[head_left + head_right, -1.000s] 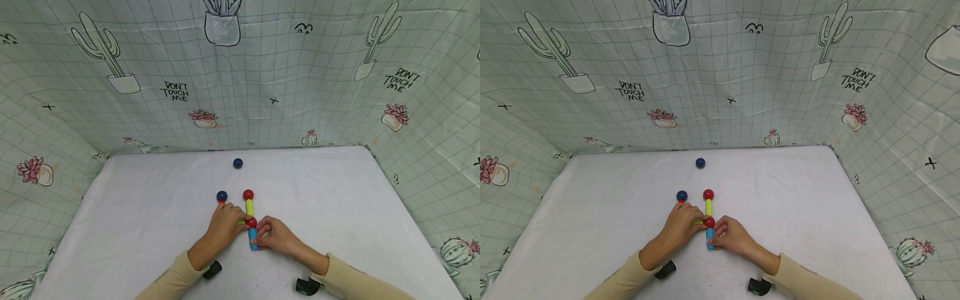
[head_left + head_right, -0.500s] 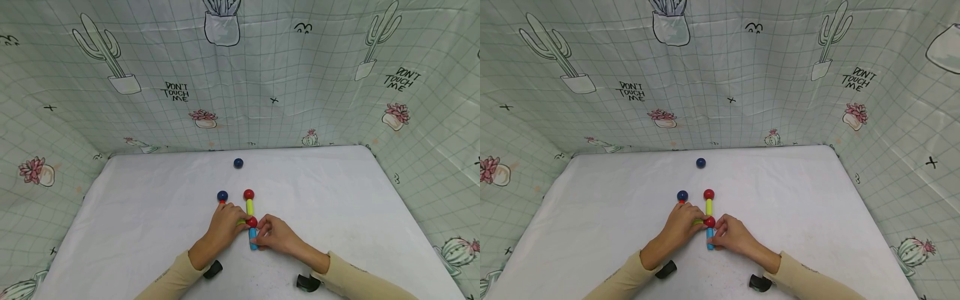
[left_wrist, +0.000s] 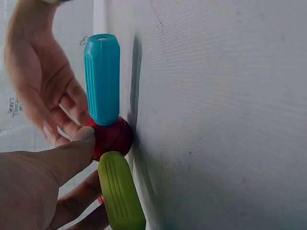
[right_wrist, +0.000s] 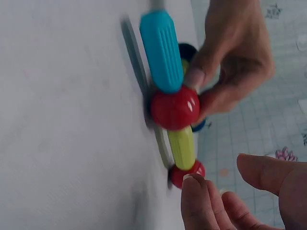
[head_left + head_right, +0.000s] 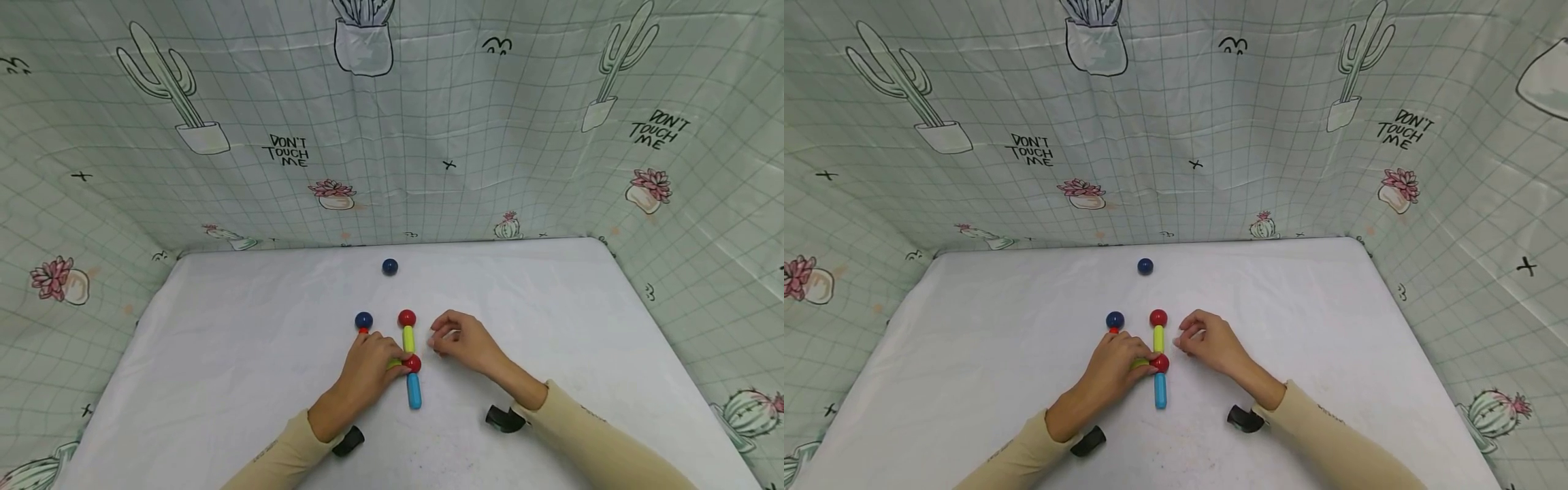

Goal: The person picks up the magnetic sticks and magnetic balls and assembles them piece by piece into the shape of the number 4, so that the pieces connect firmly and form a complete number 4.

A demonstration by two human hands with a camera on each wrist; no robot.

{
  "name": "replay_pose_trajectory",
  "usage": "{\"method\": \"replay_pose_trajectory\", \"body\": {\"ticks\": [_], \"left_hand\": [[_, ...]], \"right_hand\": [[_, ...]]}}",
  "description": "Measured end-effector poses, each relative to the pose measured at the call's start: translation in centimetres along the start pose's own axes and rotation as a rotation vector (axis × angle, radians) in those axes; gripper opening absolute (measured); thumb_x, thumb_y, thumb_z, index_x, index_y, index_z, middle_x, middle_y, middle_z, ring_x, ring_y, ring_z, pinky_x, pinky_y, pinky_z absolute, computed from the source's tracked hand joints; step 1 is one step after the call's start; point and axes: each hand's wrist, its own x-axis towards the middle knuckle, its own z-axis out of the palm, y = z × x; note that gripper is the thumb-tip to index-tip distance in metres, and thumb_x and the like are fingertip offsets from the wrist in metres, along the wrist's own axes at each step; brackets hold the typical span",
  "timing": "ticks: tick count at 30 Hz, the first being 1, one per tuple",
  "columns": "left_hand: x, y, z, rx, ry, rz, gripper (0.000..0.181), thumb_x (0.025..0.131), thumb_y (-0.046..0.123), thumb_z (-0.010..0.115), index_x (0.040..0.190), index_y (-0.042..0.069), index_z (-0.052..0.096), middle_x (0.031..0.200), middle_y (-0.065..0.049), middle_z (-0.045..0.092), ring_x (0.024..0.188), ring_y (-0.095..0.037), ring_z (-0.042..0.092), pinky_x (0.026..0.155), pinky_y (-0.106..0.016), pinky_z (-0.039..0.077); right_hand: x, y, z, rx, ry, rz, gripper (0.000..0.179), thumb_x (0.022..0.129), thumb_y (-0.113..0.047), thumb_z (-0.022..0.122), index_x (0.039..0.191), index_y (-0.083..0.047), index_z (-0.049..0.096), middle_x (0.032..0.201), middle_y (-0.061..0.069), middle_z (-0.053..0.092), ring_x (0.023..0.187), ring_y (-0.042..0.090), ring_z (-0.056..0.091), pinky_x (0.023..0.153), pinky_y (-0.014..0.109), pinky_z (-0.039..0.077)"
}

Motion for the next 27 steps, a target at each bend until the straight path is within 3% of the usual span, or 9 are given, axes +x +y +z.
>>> {"method": "replay_pose_trajectory", "body": {"ticks": [9,19,27], "left_hand": [[0.0,0.1,-0.1,-0.030,0.001,-0.010,0.023,0.087,0.027,0.088,0.107,0.016,0.086,0.096,0.005,0.079,0.082,-0.011,0.055,0.078,-0.030,0.042],[0.0,0.3,0.1,-0.024,-0.012,-0.040,0.024,0.088,0.028,0.088,0.108,0.016,0.086,0.095,0.005,0.078,0.084,-0.011,0.056,0.079,-0.030,0.044],[-0.1,0.3,0.2,-0.035,-0.011,-0.047,0.023,0.088,0.028,0.087,0.108,0.016,0.086,0.096,0.005,0.078,0.086,-0.012,0.057,0.081,-0.030,0.044]], "right_hand": [[4.3,0.1,-0.8,-0.066,0.079,-0.027,0.024,0.097,-0.005,0.072,0.116,0.009,0.066,0.100,0.018,0.073,0.081,0.024,0.075,0.072,0.032,0.061],[8.7,-0.7,-0.5,-0.125,0.112,-0.017,0.030,0.097,-0.008,0.075,0.122,0.007,0.066,0.108,0.021,0.074,0.084,0.026,0.075,0.072,0.031,0.059],[11.7,-1.3,-0.5,-0.178,0.121,-0.027,0.037,0.095,-0.008,0.077,0.128,0.006,0.065,0.115,0.022,0.074,0.101,0.035,0.075,0.080,0.038,0.061]]}}
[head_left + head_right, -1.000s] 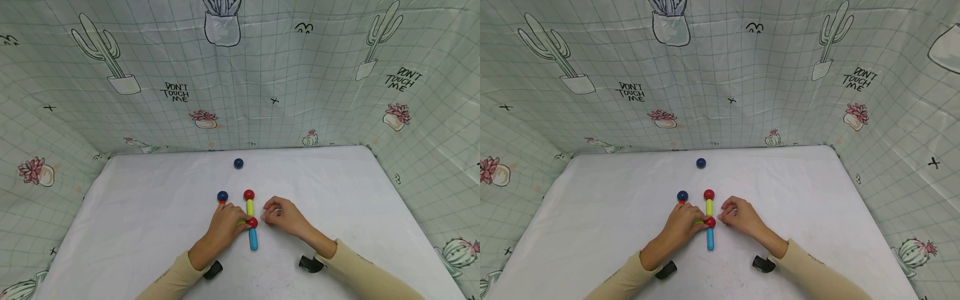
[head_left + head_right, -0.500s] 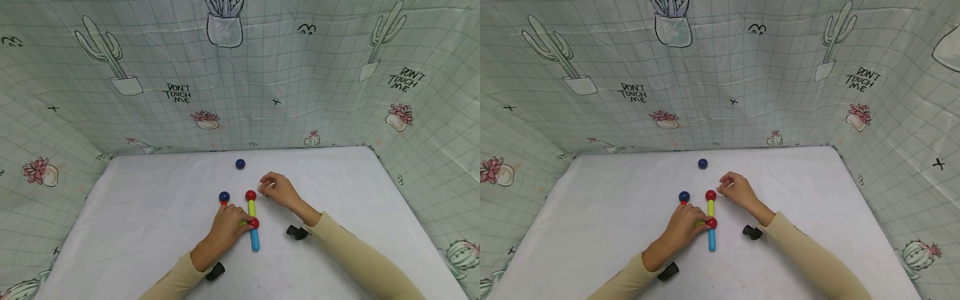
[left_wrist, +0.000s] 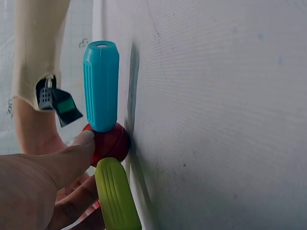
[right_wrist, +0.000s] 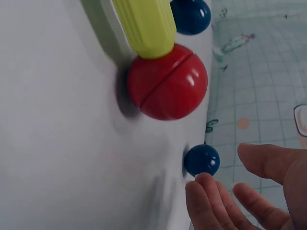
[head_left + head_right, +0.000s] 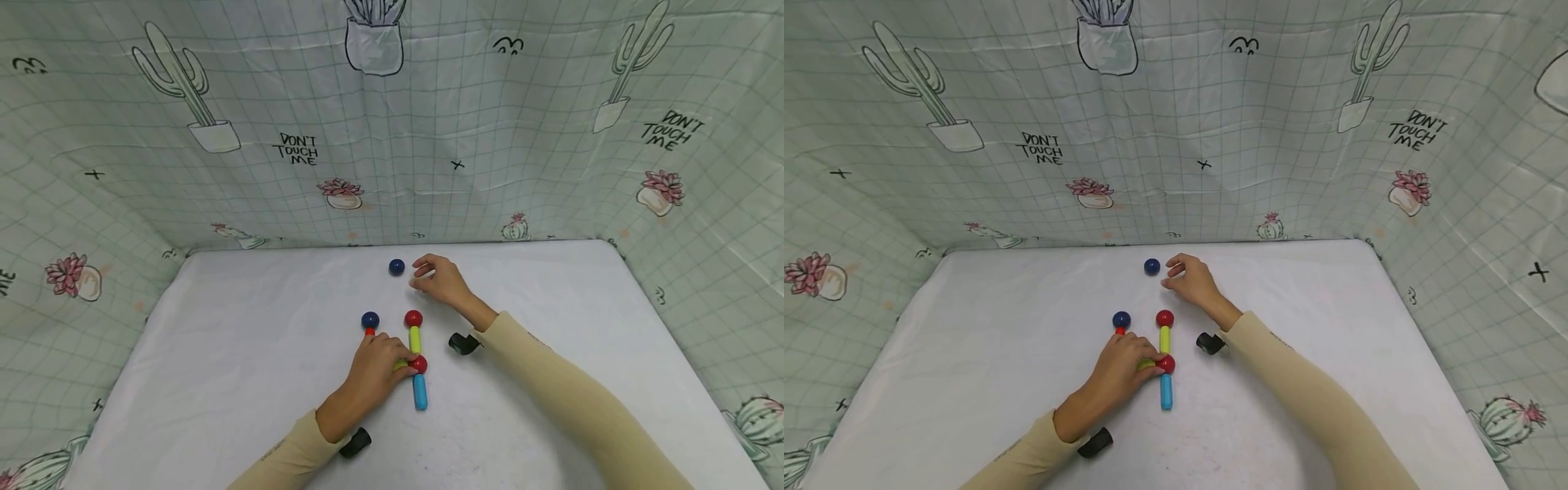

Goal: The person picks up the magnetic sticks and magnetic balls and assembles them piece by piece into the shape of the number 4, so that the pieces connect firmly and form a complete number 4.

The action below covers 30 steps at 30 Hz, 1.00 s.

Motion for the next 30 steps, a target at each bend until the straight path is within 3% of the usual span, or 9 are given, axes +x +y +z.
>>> {"method": "replay_pose_trajectory", "body": {"ticks": [7,30], "left_hand": [[0.1,-0.1,0.0,-0.011,-0.016,-0.015,0.025,0.089,0.029,0.087,0.111,0.016,0.085,0.095,0.005,0.077,0.085,-0.011,0.056,0.081,-0.030,0.043],[0.5,-0.6,-0.2,-0.015,-0.015,-0.010,0.025,0.088,0.028,0.088,0.109,0.016,0.086,0.096,0.005,0.078,0.086,-0.012,0.057,0.079,-0.028,0.043]], "right_hand": [[2.0,-0.4,0.2,-0.038,-0.012,0.016,0.046,0.092,-0.005,0.080,0.134,0.004,0.064,0.125,0.023,0.072,0.111,0.038,0.072,0.091,0.045,0.060],[5.9,-1.0,2.2,-0.174,-0.060,0.015,0.047,0.093,-0.008,0.080,0.137,0.000,0.067,0.132,0.024,0.069,0.118,0.036,0.068,0.094,0.044,0.058]]}}
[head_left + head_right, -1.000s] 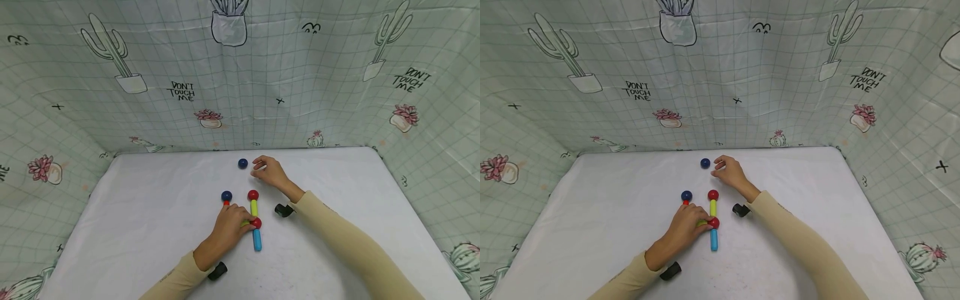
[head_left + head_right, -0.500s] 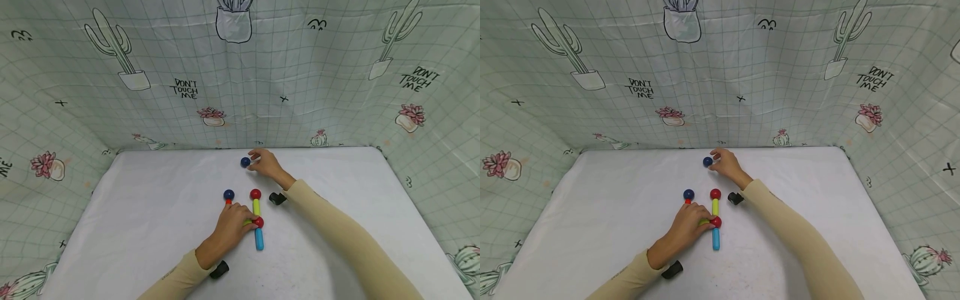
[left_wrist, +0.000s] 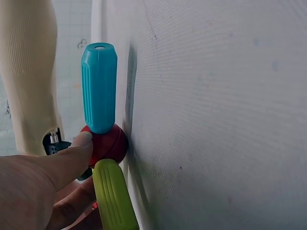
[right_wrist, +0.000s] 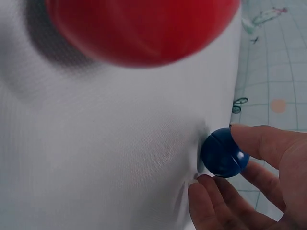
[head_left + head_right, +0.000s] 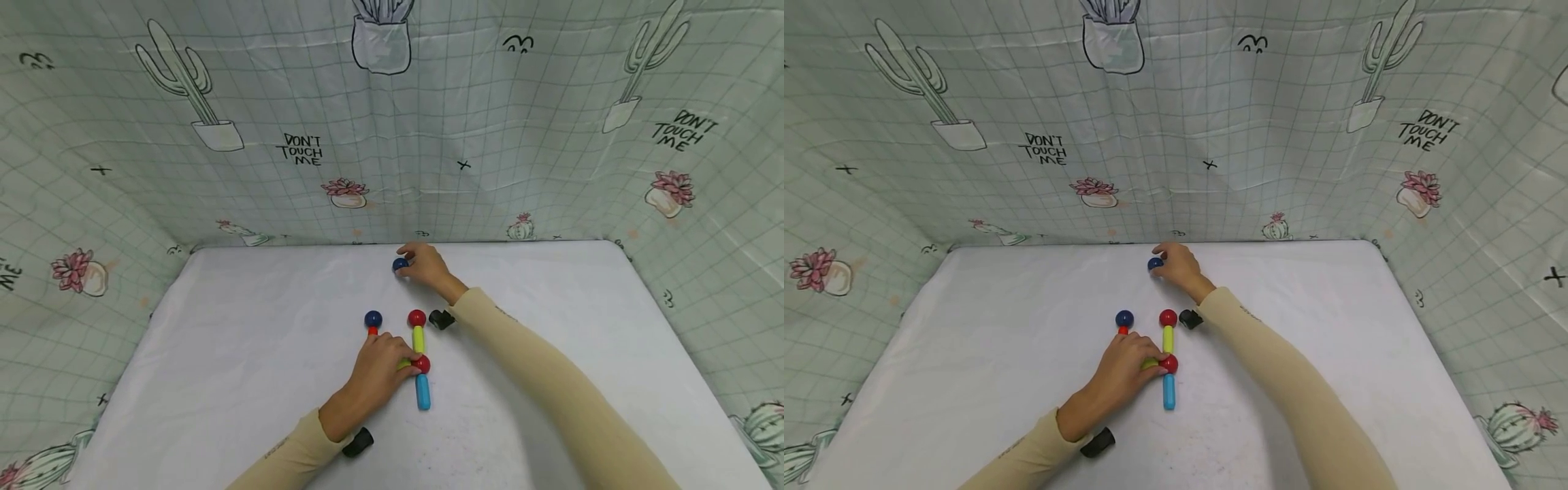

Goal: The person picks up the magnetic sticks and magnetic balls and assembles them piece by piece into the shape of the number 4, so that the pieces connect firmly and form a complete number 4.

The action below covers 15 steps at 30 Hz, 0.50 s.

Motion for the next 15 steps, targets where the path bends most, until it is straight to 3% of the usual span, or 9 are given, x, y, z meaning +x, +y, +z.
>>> {"method": "replay_pose_trajectory", "body": {"ticks": [11,15], "left_hand": [[-0.30,0.33,0.07,-0.011,0.005,-0.002,0.025,0.087,0.027,0.088,0.109,0.015,0.086,0.094,0.005,0.078,0.086,-0.012,0.058,0.079,-0.028,0.043],[-0.39,0.36,0.15,-0.014,0.014,0.007,0.024,0.087,0.026,0.088,0.109,0.015,0.086,0.095,0.004,0.078,0.087,-0.012,0.059,0.079,-0.028,0.043]], "right_hand": [[-0.30,-0.23,0.65,-0.076,0.012,0.007,0.040,0.095,-0.013,0.080,0.133,-0.003,0.071,0.127,0.020,0.072,0.112,0.032,0.070,0.091,0.044,0.058],[-0.73,-0.25,0.64,-0.055,0.010,0.007,0.040,0.095,-0.013,0.079,0.132,-0.002,0.071,0.126,0.019,0.072,0.111,0.031,0.069,0.091,0.042,0.057]]}}
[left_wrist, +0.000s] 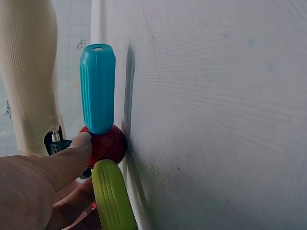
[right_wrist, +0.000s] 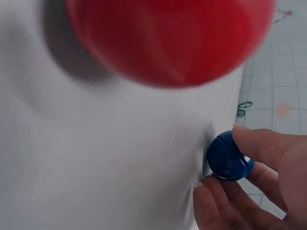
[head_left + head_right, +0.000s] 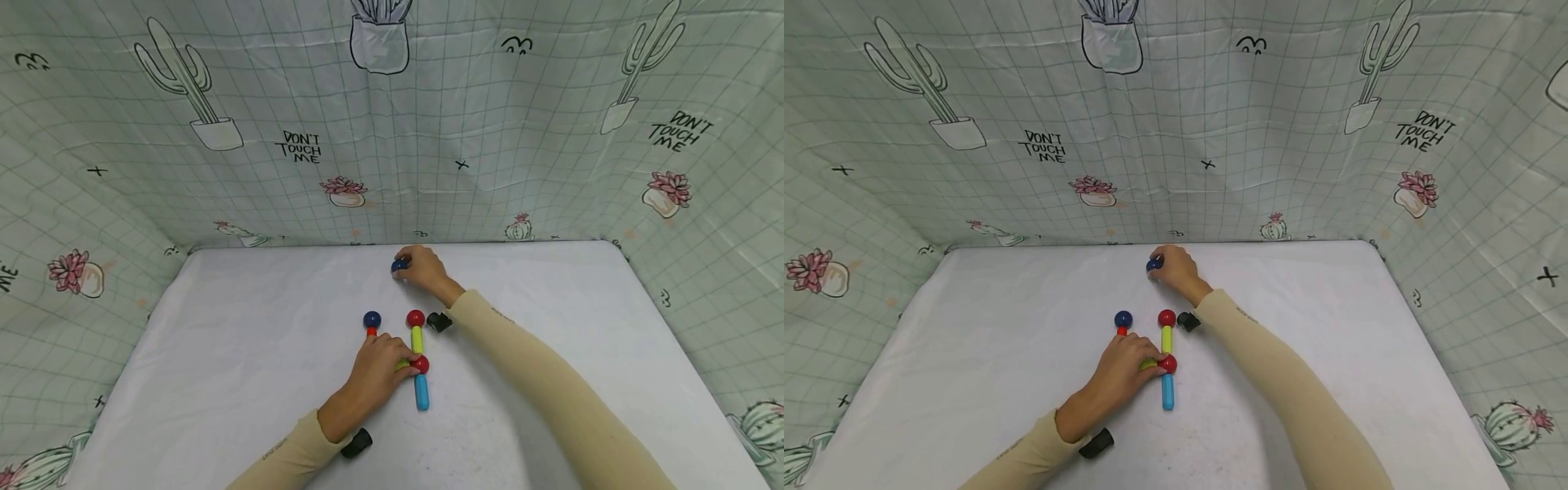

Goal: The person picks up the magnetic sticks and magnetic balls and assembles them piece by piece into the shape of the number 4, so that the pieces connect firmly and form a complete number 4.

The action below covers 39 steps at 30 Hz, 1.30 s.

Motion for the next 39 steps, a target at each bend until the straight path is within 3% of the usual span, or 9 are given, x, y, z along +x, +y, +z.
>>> {"method": "replay_pose_trajectory", "body": {"ticks": [7,13,29,39], "left_hand": [[-0.1,0.0,0.1,-0.004,0.016,0.020,0.022,0.087,0.024,0.088,0.107,0.015,0.086,0.095,0.004,0.079,0.086,-0.013,0.059,0.079,-0.028,0.044],[0.0,0.1,0.0,0.008,-0.005,-0.008,0.025,0.087,0.027,0.089,0.108,0.015,0.086,0.096,0.003,0.078,0.085,-0.012,0.058,0.077,-0.028,0.044],[0.2,0.1,-0.1,0.005,0.011,0.002,0.024,0.087,0.027,0.089,0.107,0.014,0.086,0.095,0.002,0.079,0.083,-0.012,0.058,0.075,-0.027,0.043],[0.1,0.1,0.1,0.007,0.025,0.028,0.023,0.087,0.027,0.088,0.107,0.014,0.086,0.094,0.003,0.078,0.084,-0.012,0.058,0.076,-0.027,0.044]], "right_hand": [[-1.5,0.3,-0.7,0.102,0.021,-0.029,0.038,0.094,-0.011,0.080,0.129,0.001,0.071,0.123,0.020,0.072,0.107,0.033,0.070,0.084,0.038,0.059],[-3.4,0.5,-1.7,0.148,0.032,-0.049,0.035,0.093,-0.010,0.080,0.126,0.001,0.073,0.122,0.021,0.073,0.105,0.034,0.073,0.086,0.041,0.061],[-10.7,1.5,-3.2,0.251,0.039,-0.064,0.034,0.094,-0.009,0.080,0.125,0.001,0.073,0.122,0.019,0.074,0.101,0.031,0.073,0.079,0.037,0.061],[-15.0,3.5,-3.3,0.328,0.009,-0.009,0.032,0.094,-0.010,0.079,0.123,0.001,0.073,0.116,0.018,0.074,0.095,0.026,0.073,0.073,0.030,0.059]]}}
